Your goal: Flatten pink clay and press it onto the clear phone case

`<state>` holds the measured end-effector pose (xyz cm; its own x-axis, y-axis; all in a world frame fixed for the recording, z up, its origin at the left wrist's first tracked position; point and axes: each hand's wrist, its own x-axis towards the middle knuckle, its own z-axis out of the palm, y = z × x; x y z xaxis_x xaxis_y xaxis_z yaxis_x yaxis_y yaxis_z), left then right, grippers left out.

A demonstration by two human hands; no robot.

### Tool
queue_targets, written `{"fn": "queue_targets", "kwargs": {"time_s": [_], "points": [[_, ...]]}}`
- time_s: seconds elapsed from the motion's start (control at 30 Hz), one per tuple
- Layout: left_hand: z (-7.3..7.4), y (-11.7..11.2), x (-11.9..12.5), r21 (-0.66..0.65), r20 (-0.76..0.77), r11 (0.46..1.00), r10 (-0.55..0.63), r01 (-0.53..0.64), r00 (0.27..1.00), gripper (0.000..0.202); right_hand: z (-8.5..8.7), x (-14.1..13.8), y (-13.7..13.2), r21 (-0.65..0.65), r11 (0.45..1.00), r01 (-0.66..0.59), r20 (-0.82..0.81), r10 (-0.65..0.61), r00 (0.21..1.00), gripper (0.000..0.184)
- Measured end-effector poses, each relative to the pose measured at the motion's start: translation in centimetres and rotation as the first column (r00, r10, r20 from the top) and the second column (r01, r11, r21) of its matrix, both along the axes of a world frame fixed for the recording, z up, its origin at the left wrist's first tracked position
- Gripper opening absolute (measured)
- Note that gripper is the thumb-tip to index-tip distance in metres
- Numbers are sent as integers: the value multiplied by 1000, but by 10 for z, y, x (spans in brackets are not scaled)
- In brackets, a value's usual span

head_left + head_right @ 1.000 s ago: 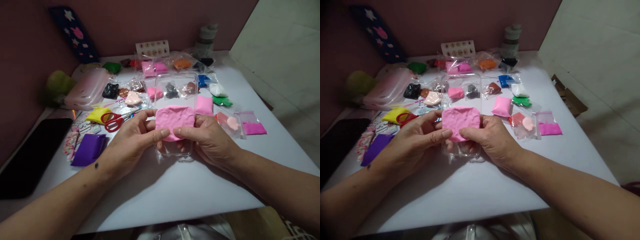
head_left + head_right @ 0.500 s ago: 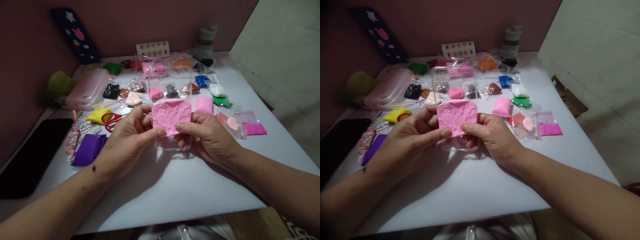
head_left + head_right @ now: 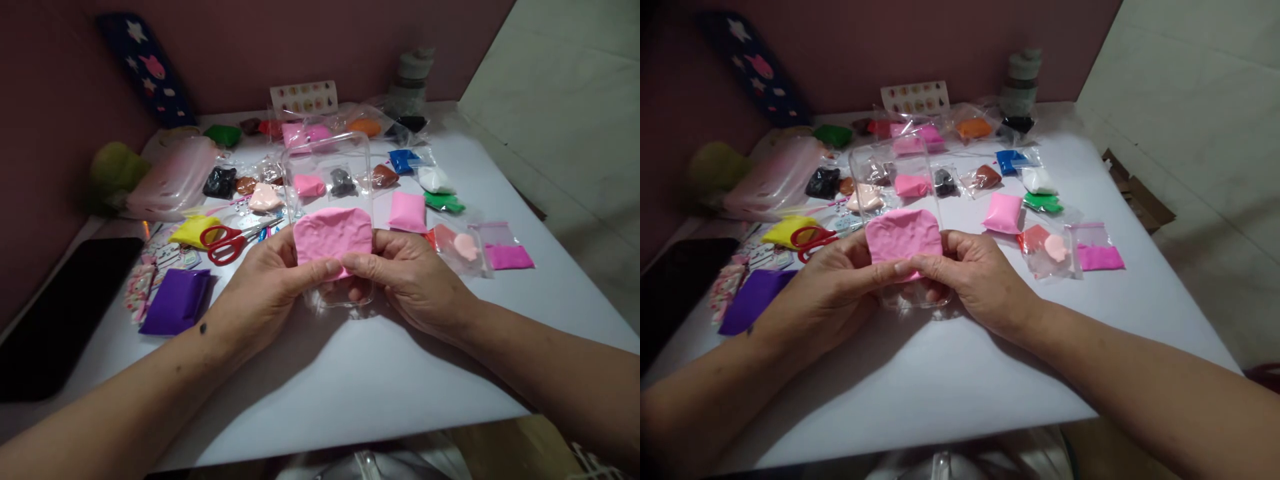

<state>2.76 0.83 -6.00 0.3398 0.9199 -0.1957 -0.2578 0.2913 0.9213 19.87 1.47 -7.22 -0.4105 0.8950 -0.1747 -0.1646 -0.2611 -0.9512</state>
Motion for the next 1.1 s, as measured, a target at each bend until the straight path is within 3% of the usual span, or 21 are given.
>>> {"fn": "queue_targets", "kwargs": {"time_s": [0.23,0.4,0.57,0.7,0.93,1.1], "points": [[-1,1,-2,75,-50,997,31,-28,998,26,-4,1,1,-32,999,11,-38,-13,999,23],[1,2,-5,35,22,998,-53,52,998,19,-3,0,1,-43,999,10,-73,-14,997,21],[3,3,-7,17,33,998,65,-66,997,23,-1,-1,3,-51,998,35,-66,-38,997,22],[1,2,-6,67,-23,994,86,-84,996,30,1,0,3,-40,998,49,-79,-52,996,20],[1,4,-8,25,19,1000,11,-11,1000,35,-1,-2,3,-39,993,112,-71,-115,991,10],[0,8,-10,-56,36,995,86,-84,996,9,0,-2,3,-59,991,118,-90,-123,988,3]]}}
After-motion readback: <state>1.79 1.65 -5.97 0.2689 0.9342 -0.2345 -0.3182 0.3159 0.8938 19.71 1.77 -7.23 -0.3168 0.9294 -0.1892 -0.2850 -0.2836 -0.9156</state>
